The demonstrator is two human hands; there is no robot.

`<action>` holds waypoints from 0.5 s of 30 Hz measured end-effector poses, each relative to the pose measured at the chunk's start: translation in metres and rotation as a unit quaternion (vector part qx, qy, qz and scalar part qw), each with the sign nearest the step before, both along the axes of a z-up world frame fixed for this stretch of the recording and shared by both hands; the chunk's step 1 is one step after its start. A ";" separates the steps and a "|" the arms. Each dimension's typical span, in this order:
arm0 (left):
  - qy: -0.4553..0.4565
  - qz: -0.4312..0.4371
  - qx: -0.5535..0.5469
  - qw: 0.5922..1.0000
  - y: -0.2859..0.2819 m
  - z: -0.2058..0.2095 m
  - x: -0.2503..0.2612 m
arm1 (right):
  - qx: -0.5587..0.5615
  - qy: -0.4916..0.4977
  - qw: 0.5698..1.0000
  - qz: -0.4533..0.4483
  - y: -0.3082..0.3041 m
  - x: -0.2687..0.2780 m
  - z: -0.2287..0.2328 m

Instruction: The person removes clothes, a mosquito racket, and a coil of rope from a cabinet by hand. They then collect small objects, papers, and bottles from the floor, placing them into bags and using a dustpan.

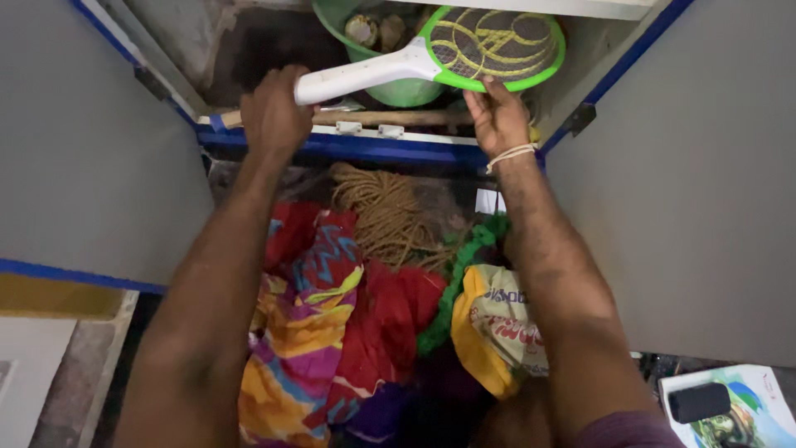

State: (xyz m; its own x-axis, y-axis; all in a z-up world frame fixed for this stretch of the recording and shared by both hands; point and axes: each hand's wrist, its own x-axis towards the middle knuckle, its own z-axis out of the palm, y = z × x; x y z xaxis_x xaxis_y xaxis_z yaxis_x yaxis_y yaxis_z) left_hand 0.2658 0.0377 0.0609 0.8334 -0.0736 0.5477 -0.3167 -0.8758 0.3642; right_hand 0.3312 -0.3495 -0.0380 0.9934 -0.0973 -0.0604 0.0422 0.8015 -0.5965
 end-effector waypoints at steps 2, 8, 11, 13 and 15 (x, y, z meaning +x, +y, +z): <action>-0.014 0.010 0.010 1.000 0.002 -0.010 0.012 | -0.009 0.014 1.000 0.000 -0.001 0.004 0.001; -0.006 0.025 0.024 0.999 0.017 -0.024 0.042 | -0.039 0.057 0.997 -0.017 0.000 0.015 -0.001; -0.015 0.024 0.031 0.999 0.018 -0.027 0.052 | -0.035 0.057 0.998 -0.016 0.000 0.015 0.001; -0.020 0.019 0.018 0.999 0.020 -0.029 0.059 | -0.023 0.048 0.999 -0.009 0.000 0.014 0.004; -0.030 0.018 0.031 0.999 0.021 -0.030 0.066 | -0.006 0.050 0.999 0.020 -0.002 0.013 0.007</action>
